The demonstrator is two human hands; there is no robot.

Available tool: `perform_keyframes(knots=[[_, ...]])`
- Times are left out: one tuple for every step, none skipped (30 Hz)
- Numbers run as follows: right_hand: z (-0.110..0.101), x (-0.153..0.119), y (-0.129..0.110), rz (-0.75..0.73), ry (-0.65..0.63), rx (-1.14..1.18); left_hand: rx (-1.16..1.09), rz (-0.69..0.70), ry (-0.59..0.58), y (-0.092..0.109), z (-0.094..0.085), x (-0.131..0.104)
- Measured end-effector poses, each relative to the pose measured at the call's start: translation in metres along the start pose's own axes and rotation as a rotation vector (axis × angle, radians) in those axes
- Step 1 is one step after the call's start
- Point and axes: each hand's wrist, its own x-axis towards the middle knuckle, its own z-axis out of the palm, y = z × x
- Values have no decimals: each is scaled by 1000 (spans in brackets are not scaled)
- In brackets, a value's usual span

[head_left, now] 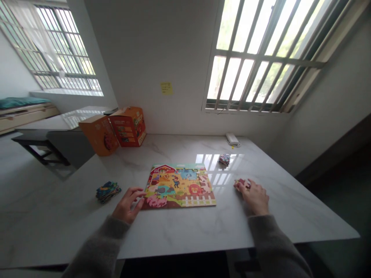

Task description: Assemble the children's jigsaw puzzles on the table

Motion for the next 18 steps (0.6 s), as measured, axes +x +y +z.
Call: perform_keyframes(knots=[[1, 1, 0, -10, -26, 9, -3, 4, 1, 0, 0, 0], [2, 2, 0, -19, -44, 30, -4, 8, 3, 0, 0, 0], [3, 2, 0, -28, -58, 64, -4, 12, 7, 0, 0, 1], [4, 2, -1, -41, -69, 112, -5, 15, 12, 0, 0, 1], [5, 2, -2, -53, -74, 171, -5, 18, 15, 0, 0, 1], [6, 1, -3, -64, -74, 237, -6, 18, 18, 0, 0, 1], [6, 0, -4, -69, -70, 301, -8, 18, 19, 0, 0, 2], [6, -2, -6, -74, -66, 358, -8, 16, 19, 0, 0, 2], [6, -3, -8, -76, -63, 397, -8, 14, 18, 1, 0, 2], [6, -5, -9, -78, -61, 417, -8, 12, 16, 1, 0, 2], [5, -6, -11, -84, -61, 420, -8, 9, 13, 1, 0, 2], [5, -7, -12, -97, -65, 418, -8, 7, 11, 1, 0, 2], [4, -7, -12, -114, -69, 411, -8, 5, 8, 1, 0, 2], [4, -7, -13, -130, -68, 396, -6, 3, 5, 1, 0, 2], [3, -8, -13, -142, -60, 372, -5, 3, 2, 1, 1, 2], [3, -8, -13, -149, -45, 341, -4, 4, -2, 2, 1, 3], [3, -8, -13, -150, -25, 308, -4, 7, -7, 3, 2, 4], [4, -8, -13, -152, -6, 281, -8, 12, -15, 5, 4, 5]])
